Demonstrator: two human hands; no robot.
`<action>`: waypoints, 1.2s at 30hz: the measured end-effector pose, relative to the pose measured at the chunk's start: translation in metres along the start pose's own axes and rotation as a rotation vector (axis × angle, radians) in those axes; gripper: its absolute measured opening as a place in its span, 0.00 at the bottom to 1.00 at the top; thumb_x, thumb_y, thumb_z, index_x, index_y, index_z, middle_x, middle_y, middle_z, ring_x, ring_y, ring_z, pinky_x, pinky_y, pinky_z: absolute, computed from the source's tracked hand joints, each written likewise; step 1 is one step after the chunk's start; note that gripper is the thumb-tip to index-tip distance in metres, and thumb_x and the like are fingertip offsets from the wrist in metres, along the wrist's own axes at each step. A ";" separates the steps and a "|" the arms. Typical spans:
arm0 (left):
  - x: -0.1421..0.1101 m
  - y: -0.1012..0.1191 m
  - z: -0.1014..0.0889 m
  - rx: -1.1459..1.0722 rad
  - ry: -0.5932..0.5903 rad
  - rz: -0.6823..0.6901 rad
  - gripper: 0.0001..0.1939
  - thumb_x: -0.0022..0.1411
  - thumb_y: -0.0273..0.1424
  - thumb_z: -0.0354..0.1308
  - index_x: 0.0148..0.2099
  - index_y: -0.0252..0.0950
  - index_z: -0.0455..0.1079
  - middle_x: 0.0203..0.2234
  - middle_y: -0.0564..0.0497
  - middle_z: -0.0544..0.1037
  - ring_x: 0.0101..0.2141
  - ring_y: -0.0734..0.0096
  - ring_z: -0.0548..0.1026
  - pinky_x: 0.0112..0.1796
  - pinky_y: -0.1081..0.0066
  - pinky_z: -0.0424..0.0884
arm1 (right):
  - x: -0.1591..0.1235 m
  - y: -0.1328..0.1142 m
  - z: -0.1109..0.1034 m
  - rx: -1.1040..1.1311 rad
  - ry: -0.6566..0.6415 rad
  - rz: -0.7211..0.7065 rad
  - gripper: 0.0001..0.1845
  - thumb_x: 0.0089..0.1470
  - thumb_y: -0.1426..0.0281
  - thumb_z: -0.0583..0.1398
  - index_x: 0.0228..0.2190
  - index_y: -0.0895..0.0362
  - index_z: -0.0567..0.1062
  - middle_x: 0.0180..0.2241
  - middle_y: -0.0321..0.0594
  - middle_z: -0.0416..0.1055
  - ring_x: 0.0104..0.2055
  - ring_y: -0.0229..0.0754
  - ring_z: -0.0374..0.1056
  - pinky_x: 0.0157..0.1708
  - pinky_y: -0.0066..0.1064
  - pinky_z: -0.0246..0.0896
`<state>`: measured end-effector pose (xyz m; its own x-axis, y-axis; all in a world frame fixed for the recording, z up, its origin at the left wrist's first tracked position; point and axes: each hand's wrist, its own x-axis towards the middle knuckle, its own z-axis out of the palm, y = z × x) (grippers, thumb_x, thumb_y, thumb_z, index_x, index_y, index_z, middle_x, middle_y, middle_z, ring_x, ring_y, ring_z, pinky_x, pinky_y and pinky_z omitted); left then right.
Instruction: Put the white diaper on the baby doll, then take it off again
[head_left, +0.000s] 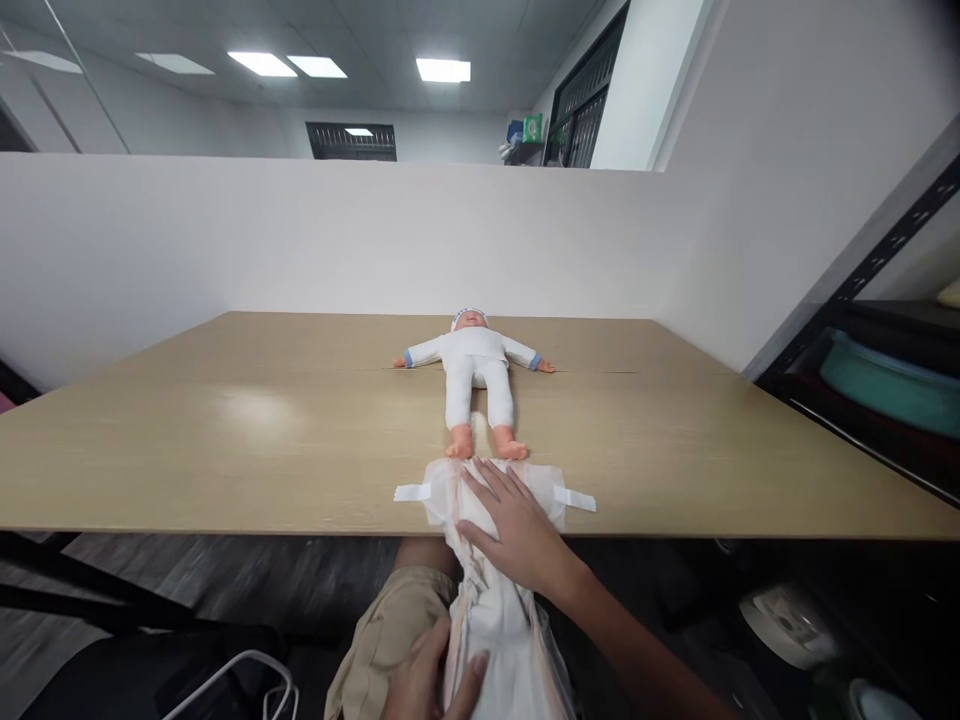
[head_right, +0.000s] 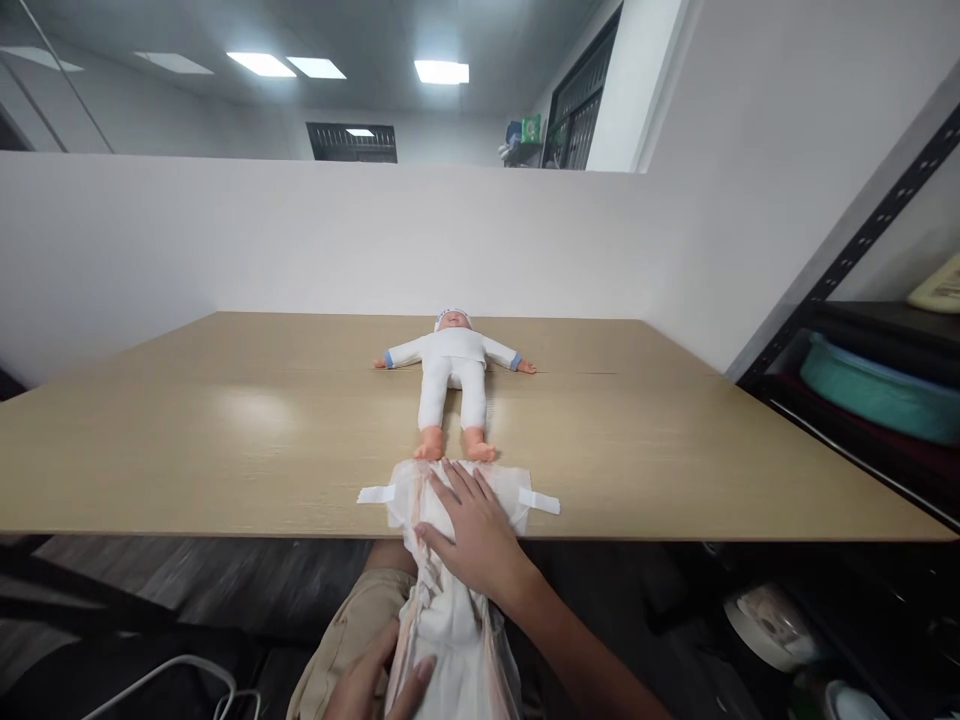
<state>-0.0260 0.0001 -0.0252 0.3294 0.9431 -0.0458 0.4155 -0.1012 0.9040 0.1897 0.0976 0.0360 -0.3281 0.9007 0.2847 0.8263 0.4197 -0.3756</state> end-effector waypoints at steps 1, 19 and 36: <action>0.005 0.003 -0.019 0.120 -0.088 0.053 0.22 0.69 0.49 0.62 0.55 0.41 0.81 0.50 0.41 0.86 0.51 0.48 0.82 0.55 0.61 0.78 | 0.002 0.003 0.000 0.008 -0.024 -0.007 0.37 0.73 0.53 0.58 0.75 0.52 0.60 0.78 0.46 0.53 0.80 0.53 0.49 0.78 0.56 0.47; 0.300 0.102 -0.107 1.224 -0.270 0.857 0.61 0.47 0.13 0.66 0.80 0.44 0.51 0.80 0.36 0.47 0.76 0.38 0.52 0.70 0.45 0.57 | 0.008 0.027 -0.015 0.044 -0.192 -0.065 0.40 0.72 0.49 0.57 0.77 0.40 0.51 0.79 0.34 0.48 0.80 0.53 0.46 0.78 0.58 0.47; 0.344 0.158 -0.114 0.528 -0.469 1.090 0.17 0.68 0.32 0.60 0.59 0.40 0.74 0.54 0.44 0.83 0.55 0.52 0.77 0.57 0.55 0.70 | 0.041 0.063 -0.001 0.030 -0.194 -0.138 0.36 0.76 0.58 0.54 0.77 0.36 0.48 0.79 0.30 0.45 0.80 0.52 0.49 0.77 0.55 0.51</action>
<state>0.0560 0.3451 0.1506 0.9261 0.1074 0.3617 -0.0063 -0.9541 0.2994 0.2291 0.1610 0.0248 -0.5215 0.8378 0.1616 0.7542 0.5411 -0.3720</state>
